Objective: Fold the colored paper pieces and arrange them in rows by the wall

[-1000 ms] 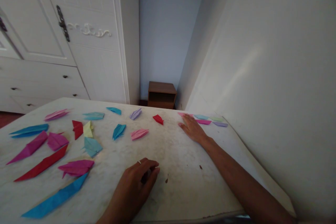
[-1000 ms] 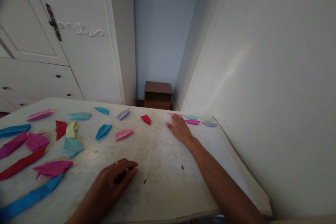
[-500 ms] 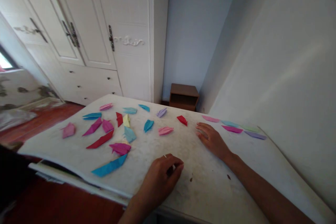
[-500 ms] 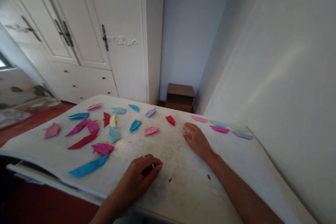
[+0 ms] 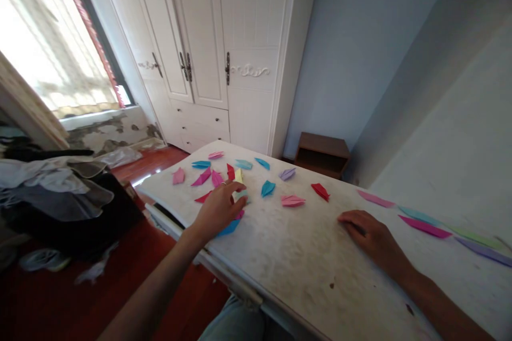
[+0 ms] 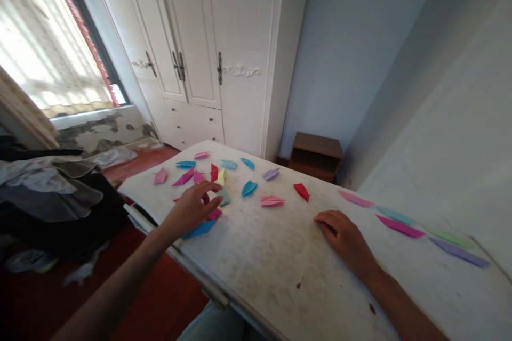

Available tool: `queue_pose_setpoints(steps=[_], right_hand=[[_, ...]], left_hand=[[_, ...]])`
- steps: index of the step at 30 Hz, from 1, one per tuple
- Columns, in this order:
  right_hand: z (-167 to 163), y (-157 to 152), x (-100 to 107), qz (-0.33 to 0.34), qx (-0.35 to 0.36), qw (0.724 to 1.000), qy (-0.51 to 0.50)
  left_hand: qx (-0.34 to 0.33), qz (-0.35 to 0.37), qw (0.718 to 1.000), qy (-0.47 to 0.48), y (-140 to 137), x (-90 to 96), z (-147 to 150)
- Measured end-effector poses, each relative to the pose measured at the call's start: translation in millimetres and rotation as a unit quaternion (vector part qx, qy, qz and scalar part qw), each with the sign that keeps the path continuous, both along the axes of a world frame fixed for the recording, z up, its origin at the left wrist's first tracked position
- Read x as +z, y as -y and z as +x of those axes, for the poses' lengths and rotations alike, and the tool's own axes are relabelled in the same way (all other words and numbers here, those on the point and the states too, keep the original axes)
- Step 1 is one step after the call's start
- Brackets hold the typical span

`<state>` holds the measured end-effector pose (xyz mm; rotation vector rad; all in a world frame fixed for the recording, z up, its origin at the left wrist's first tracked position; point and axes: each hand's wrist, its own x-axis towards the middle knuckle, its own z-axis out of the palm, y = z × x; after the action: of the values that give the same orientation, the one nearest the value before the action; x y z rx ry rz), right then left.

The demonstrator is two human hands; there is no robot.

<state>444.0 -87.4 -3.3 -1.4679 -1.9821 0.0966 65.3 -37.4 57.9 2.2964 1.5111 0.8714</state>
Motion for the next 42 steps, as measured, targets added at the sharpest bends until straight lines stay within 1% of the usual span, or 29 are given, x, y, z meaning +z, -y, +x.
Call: queue_pose_setpoints(steps=[3, 8, 13, 17, 21, 27, 29, 36, 42], right_hand=[[1.1, -0.2, 0.1, -0.001, 0.006, 1.000, 0.001], [5.9, -1.8, -3.5, 0.013, 0.009, 1.000, 0.006], [9.8, -3.7, -8.4, 0.008, 0.013, 1.000, 0.016], [10.7, -3.7, -11.6, 0.022, 0.002, 1.000, 0.017], [11.5, -4.1, -14.3, 0.017, 0.001, 1.000, 0.022], [11.3, -3.9, -15.0, 0.007, 0.017, 0.999, 0.038], [10.6, -3.7, -14.1, 0.007, 0.019, 0.999, 0.036], [9.6, -3.9, -12.1, 0.003, 0.023, 0.999, 0.023], [8.7, -4.0, -12.3, 0.005, 0.026, 1.000, 0.003]], left_hand=[[0.034, -0.023, 0.998, -0.039, -17.4, 2.8, -14.1], [0.044, -0.023, 0.997, -0.057, -31.4, 2.2, -44.0], [0.073, -0.059, 0.993, -0.075, -30.5, 2.1, -87.4], [0.085, -0.071, 0.990, -0.084, -24.3, 0.1, -104.9], [0.075, -0.090, 0.990, -0.083, -23.6, -8.8, -107.5], [0.051, -0.136, 0.989, -0.020, -26.2, -19.8, -109.0], [0.050, -0.142, 0.988, -0.016, -24.7, -19.8, -108.6], [0.058, -0.138, 0.987, -0.049, -16.6, -15.9, -101.6], [0.076, -0.114, 0.989, -0.053, -11.7, -15.5, -99.2]])
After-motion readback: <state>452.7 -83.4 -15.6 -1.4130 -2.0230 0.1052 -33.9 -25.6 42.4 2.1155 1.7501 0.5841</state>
